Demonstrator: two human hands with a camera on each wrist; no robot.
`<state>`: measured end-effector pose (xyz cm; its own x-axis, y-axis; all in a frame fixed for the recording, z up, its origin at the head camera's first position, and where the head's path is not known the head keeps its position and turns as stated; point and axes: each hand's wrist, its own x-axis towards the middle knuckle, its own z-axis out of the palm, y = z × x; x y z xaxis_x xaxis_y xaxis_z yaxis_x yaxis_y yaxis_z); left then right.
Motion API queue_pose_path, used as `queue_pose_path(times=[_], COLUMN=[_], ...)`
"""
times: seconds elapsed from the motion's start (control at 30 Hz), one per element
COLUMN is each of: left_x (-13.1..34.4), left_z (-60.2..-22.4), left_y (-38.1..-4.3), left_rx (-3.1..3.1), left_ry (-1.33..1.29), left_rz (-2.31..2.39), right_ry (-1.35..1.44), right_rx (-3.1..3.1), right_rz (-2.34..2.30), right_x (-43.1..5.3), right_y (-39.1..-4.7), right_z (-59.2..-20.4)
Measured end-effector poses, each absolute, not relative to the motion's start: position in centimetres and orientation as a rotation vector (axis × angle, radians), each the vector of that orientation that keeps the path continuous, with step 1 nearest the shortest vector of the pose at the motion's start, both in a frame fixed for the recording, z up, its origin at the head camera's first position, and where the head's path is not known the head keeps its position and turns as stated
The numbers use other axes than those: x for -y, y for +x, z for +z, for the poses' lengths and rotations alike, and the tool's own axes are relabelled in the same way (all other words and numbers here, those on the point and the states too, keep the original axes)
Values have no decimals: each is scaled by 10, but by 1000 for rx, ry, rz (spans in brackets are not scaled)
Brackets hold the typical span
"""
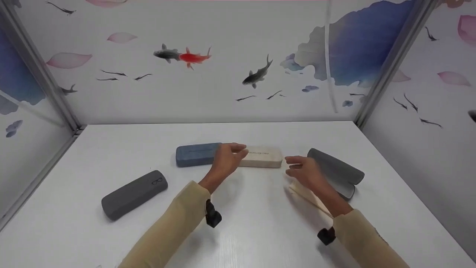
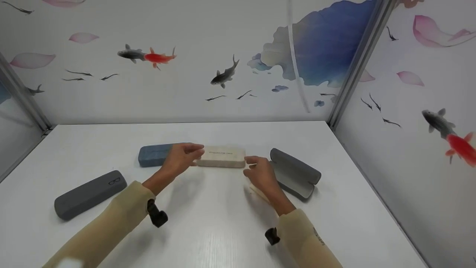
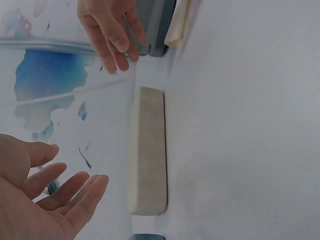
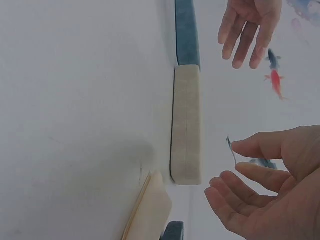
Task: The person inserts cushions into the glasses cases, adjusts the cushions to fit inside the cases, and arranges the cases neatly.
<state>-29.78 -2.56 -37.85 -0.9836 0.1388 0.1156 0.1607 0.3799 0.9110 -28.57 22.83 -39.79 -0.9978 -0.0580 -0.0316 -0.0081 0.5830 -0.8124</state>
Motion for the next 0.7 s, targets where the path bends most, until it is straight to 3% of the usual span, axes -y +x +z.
queue_pose_path(times=[0.3, 0.7], left_x=[10, -8], left_z=[-357, -354], left_y=[-263, -221], left_rx=[2455, 2467], left_ry=[-345, -453], left_rz=[-1952, -1961], right_ry=[-186, 12], right_rx=[-2891, -2922], right_rz=[-1366, -1259], right_x=[-256, -311], right_y=[-238, -188], right_z=[-391, -394])
